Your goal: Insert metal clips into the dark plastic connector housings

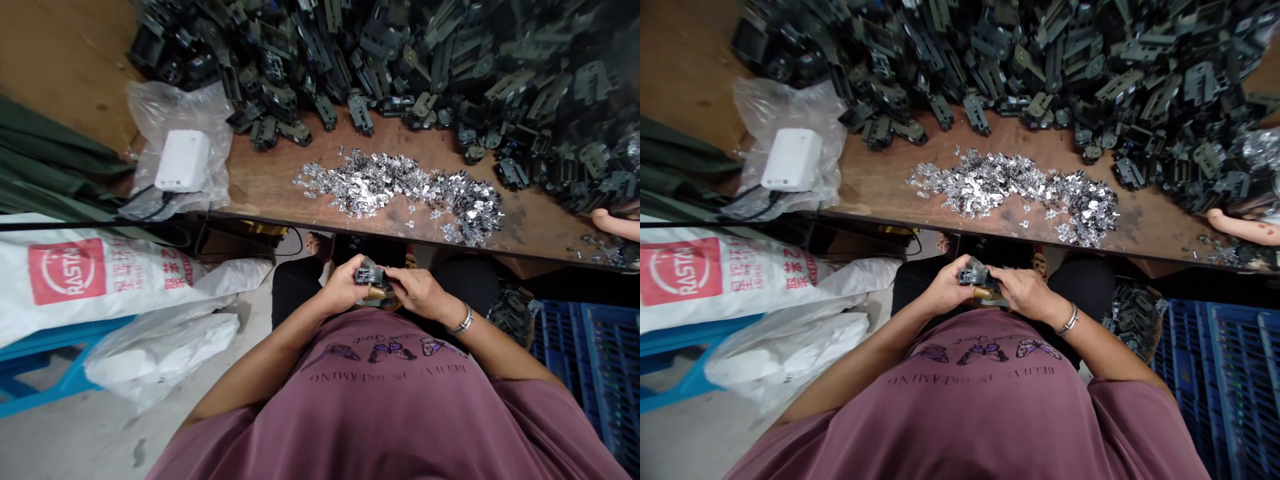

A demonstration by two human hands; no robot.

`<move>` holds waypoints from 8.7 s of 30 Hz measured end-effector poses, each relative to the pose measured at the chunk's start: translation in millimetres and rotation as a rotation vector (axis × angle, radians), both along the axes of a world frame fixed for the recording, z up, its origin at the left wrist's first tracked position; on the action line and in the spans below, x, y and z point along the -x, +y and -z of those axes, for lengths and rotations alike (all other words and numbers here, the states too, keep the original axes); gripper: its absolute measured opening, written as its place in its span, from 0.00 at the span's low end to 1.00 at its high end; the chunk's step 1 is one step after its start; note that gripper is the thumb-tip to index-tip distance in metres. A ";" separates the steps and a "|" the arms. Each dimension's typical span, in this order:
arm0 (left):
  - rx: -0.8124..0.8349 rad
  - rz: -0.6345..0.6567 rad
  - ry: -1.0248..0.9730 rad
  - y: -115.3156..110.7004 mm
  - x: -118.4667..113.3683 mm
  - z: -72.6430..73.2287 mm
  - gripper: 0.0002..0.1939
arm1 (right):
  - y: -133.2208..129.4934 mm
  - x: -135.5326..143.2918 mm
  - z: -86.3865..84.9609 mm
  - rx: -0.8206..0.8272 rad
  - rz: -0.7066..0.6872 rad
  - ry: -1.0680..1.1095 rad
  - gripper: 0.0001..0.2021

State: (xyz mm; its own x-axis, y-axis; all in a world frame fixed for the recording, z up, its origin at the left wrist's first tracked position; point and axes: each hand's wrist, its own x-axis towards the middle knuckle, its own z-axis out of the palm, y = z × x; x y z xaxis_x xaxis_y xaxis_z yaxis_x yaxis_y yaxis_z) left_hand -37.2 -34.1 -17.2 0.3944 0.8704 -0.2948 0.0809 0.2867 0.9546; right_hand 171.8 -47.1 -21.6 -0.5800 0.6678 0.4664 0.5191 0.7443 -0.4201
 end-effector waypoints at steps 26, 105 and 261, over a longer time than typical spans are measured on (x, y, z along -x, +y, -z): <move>-0.305 -0.222 -0.065 13.1 -5.8 -13.4 0.21 | 20.1 29.1 -8.8 1.224 0.231 1.088 0.18; 0.289 -0.467 -0.316 12.5 7.2 -43.6 0.22 | 20.4 2.7 -17.6 0.264 0.221 0.313 0.07; -0.136 -0.293 0.084 17.5 -42.6 -33.8 0.13 | 42.8 15.9 -26.1 0.065 0.233 0.273 0.06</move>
